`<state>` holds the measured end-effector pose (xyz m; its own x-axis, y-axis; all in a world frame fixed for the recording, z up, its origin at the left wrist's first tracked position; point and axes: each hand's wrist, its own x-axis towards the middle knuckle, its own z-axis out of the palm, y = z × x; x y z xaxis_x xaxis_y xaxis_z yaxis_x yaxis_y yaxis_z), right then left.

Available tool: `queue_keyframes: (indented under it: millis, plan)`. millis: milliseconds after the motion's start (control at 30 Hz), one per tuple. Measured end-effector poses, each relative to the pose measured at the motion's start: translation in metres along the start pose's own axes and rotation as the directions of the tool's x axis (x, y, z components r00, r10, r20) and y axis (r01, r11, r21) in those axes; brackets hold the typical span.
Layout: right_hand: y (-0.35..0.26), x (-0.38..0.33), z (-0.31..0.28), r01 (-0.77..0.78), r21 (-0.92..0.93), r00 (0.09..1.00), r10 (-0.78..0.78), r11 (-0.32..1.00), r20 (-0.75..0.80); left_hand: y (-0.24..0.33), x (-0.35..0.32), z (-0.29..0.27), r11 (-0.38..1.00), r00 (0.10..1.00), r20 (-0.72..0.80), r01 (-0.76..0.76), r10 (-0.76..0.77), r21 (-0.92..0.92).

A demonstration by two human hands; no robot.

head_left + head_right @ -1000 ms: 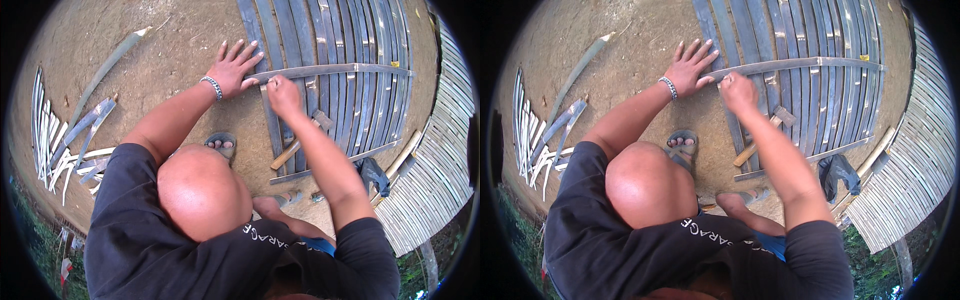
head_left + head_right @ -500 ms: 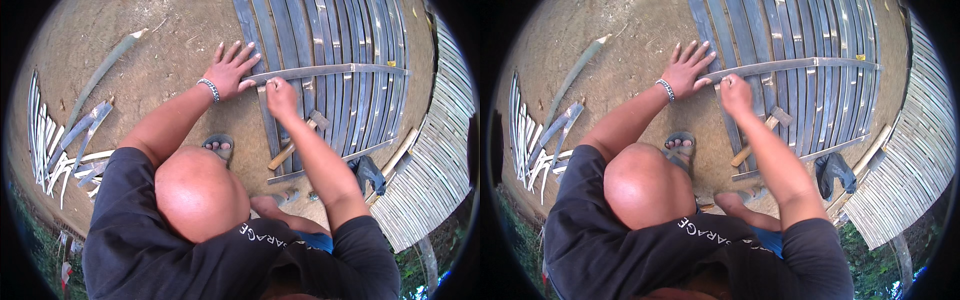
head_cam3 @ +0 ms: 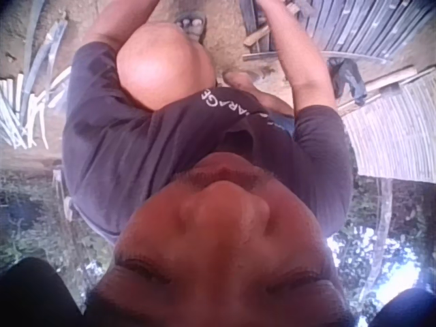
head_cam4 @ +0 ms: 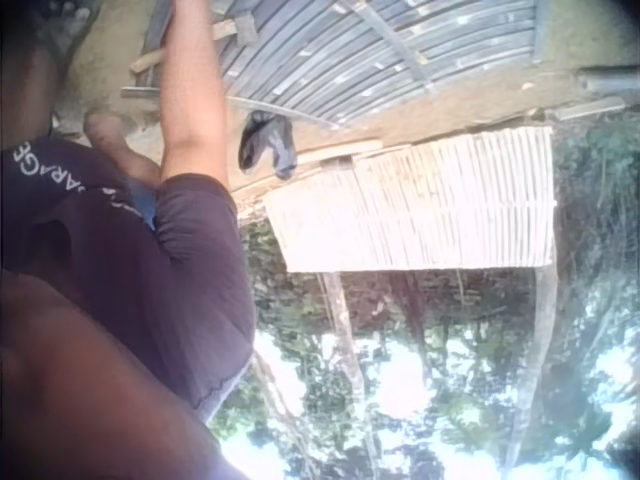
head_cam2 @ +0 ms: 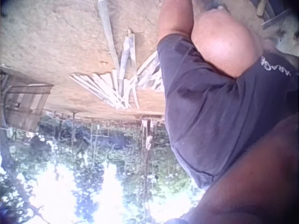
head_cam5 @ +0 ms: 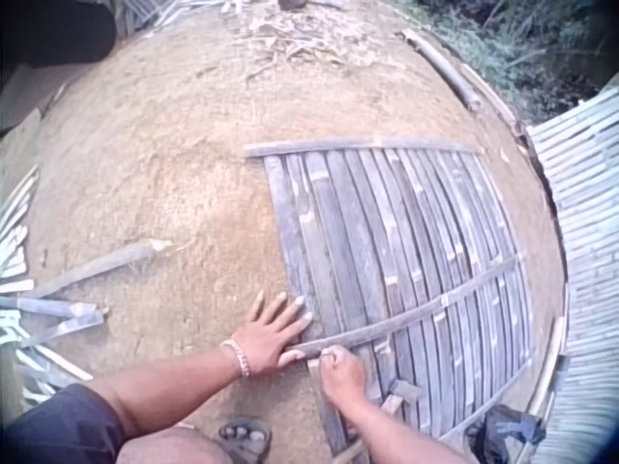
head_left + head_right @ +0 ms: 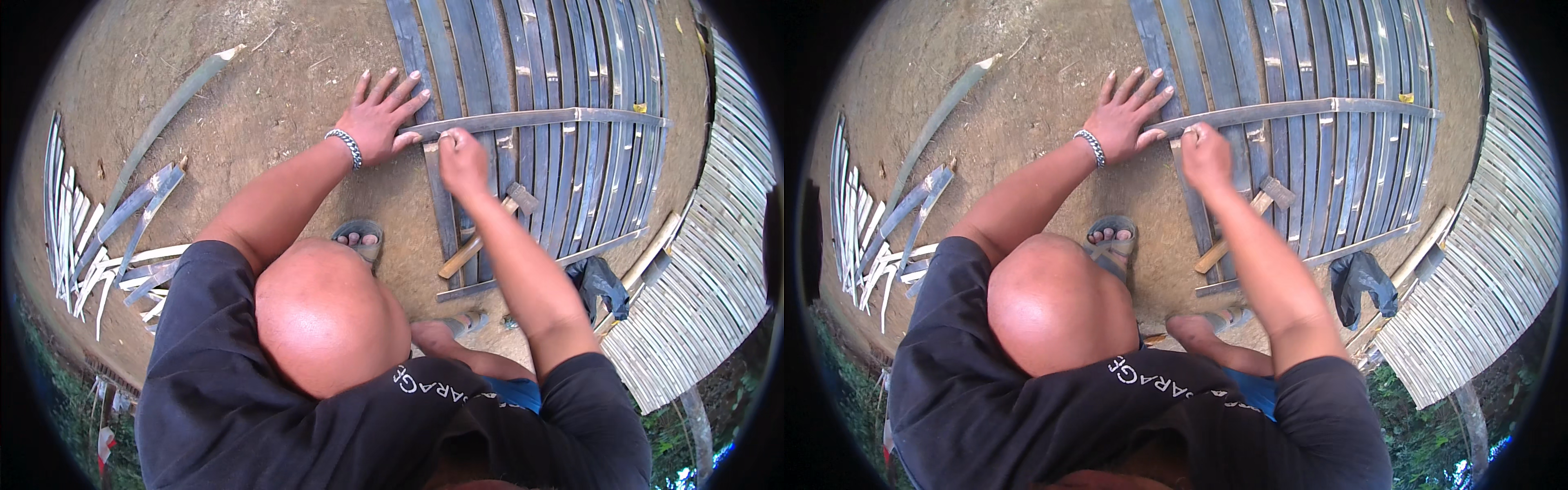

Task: The person constructs a flat bamboo lattice by hammering small nails into thin bamboo strips laid across larger horizontal supports and tying them together.

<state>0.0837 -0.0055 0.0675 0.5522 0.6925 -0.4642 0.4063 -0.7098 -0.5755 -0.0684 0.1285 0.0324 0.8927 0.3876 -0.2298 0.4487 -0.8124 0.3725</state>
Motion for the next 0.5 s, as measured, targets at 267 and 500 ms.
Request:
queue_keyframes:
  millis: [267,500]
  plan:
    - [0.009,-0.004,0.023,-0.173,0.295,0.985,0.169,0.94,0.039,0.0,0.0,-0.002,1.0,1.0,-0.01,-0.004,0.004,-0.003]
    - [0.014,-0.007,0.038,-0.253,0.338,0.949,0.301,0.906,-0.094,0.002,0.006,-0.005,1.0,1.0,0.013,-0.006,0.006,0.026]
